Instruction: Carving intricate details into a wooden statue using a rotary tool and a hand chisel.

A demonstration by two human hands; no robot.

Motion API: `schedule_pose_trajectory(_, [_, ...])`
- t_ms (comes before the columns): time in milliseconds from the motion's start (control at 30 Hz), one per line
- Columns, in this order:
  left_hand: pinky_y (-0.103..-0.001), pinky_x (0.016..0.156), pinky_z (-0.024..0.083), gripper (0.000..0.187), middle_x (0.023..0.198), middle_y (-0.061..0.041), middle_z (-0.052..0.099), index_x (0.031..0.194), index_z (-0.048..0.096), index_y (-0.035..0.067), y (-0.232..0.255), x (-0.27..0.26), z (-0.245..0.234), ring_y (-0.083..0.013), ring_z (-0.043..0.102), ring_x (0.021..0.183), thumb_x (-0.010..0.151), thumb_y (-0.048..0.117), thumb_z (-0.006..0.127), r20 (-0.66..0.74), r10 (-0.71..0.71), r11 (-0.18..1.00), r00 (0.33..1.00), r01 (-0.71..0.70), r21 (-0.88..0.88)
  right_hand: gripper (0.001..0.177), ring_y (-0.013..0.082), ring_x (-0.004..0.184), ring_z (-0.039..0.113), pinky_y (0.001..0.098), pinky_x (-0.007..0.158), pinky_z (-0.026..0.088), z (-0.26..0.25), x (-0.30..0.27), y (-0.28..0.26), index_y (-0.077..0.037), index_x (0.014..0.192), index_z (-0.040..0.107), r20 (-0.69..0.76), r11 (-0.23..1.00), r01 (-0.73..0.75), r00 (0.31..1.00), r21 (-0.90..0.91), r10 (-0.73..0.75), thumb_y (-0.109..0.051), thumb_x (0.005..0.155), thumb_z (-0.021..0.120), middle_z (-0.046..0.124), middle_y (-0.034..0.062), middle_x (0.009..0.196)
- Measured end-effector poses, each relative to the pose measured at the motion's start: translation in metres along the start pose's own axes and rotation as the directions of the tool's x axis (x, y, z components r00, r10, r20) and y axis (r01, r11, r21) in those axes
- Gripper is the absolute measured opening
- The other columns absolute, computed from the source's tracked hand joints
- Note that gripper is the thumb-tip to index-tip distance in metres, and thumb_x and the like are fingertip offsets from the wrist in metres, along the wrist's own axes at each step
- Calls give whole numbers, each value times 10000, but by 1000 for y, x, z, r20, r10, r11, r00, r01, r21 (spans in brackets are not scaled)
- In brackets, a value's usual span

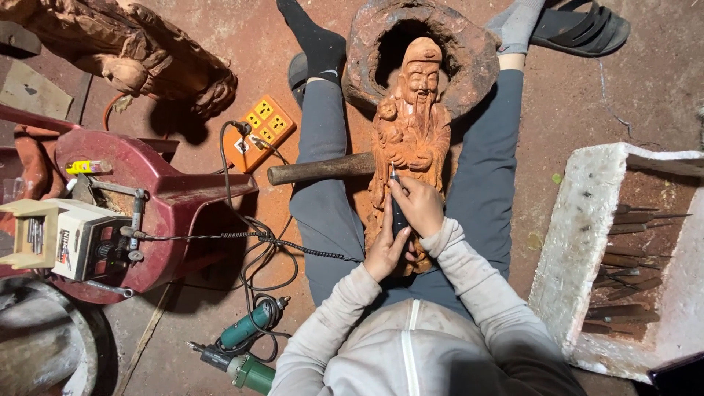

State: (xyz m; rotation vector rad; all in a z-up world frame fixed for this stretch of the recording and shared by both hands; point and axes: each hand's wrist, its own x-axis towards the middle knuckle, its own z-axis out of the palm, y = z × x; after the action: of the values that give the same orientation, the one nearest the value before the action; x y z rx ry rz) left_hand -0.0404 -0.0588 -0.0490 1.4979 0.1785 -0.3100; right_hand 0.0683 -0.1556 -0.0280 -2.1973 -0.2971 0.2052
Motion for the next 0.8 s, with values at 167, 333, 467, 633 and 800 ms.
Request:
schedule_pose_trajectory(167, [-394, 557, 640, 784, 757, -232, 684, 1630, -168, 177, 2, 5, -6, -351, 733, 618, 1095, 203, 404, 1, 3, 1000, 1000, -3, -25, 417, 374, 658, 676, 433, 564, 514, 7, 6, 9, -118, 722, 628, 34, 1000, -21, 999, -6, 22, -408, 1020, 644, 598, 133, 578])
schedule_pose_trajectory(333, [-395, 555, 641, 780, 751, -235, 683, 1631, -160, 172, 4, 7, -7, -354, 731, 615, 1095, 211, 406, 0, 1, 1000, 1000, -1, -12, 411, 391, 671, 677, 459, 566, 512, 10, 8, 7, -108, 735, 629, 28, 1000, -24, 999, -16, 25, -400, 1024, 637, 600, 148, 592])
schedule_pose_trajectory(467, [-403, 564, 643, 776, 759, -242, 684, 1624, -171, 159, 6, 5, -7, -359, 733, 622, 1097, 204, 398, -12, 1, 1000, 1000, -1, -14, 431, 383, 672, 687, 450, 564, 518, 16, 8, 18, -105, 721, 612, 25, 998, 4, 1000, -63, -2, -415, 1018, 648, 598, 141, 584])
schedule_pose_trajectory(633, [-405, 564, 643, 780, 753, -249, 687, 1630, -159, 158, -1, 6, -8, -363, 733, 623, 1095, 201, 407, -5, 6, 1000, 1000, -6, -24, 413, 365, 689, 691, 432, 568, 527, 11, 8, 7, -128, 731, 621, 24, 999, -17, 1000, -47, 18, -415, 1026, 637, 605, 125, 598])
schedule_pose_trajectory(800, [-400, 559, 643, 783, 751, -236, 689, 1623, -166, 143, -1, 4, -8, -348, 735, 619, 1095, 210, 408, -13, 4, 1000, 1000, -4, -11, 455, 357, 700, 700, 444, 585, 535, 20, 9, 20, -138, 723, 609, 30, 994, -27, 999, -102, 31, -489, 1012, 633, 616, 108, 599])
